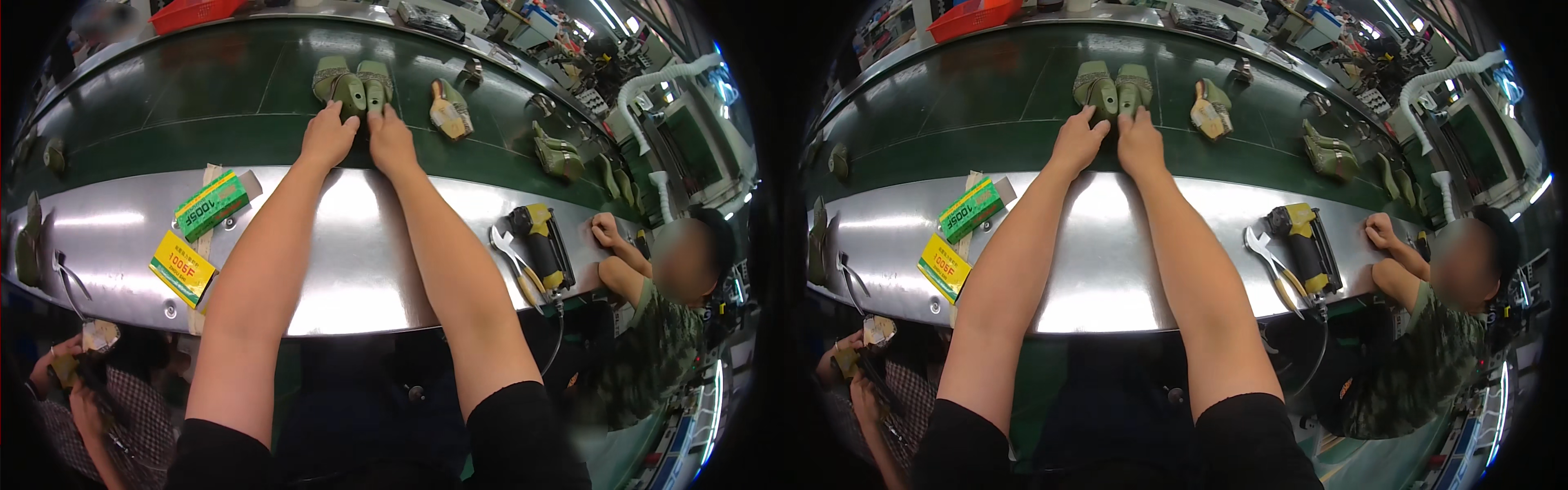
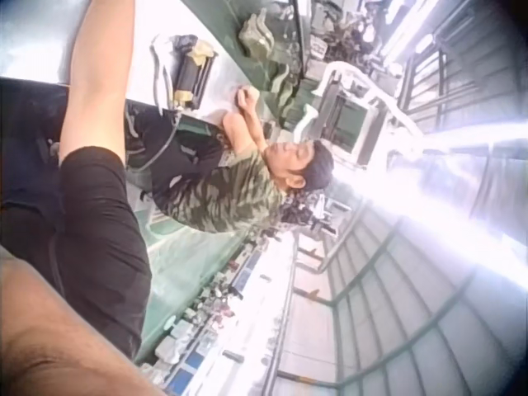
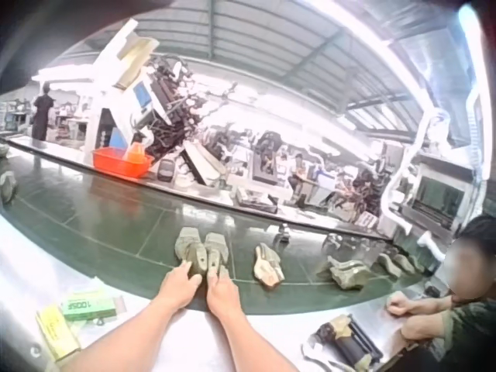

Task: The person assembles green slippers on a factory assembly line. They pick up a slipper, use pliers to secure a metal band around the heel, and then use a pneumatic nail gun to fasten the sole. The person repeats this process for multiple slippers, placing the finished items on the conveyor belt.

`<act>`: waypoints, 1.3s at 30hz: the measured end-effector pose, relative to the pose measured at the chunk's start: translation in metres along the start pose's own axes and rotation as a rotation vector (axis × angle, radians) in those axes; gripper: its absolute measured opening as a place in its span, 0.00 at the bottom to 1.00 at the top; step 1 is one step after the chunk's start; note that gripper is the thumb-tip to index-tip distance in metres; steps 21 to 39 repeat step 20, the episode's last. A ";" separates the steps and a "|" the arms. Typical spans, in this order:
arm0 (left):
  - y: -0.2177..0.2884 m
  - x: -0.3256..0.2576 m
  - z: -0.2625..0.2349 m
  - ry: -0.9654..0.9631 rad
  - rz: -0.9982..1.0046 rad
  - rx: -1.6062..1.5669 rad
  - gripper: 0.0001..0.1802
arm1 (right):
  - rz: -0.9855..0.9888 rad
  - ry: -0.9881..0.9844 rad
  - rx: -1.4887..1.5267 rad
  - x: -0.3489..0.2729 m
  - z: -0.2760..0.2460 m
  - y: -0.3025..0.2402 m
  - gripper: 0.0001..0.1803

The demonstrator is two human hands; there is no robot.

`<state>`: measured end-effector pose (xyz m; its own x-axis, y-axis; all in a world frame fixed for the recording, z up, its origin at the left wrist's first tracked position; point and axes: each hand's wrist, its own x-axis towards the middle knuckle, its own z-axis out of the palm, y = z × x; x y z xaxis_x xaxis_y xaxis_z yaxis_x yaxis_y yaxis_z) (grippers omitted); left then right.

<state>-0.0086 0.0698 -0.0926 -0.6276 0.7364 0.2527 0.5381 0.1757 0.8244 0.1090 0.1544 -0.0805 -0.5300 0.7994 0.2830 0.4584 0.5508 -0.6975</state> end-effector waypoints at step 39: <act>0.032 -0.048 0.016 0.239 0.426 0.118 0.31 | -0.337 -0.034 -0.337 -0.347 -0.091 -0.025 0.33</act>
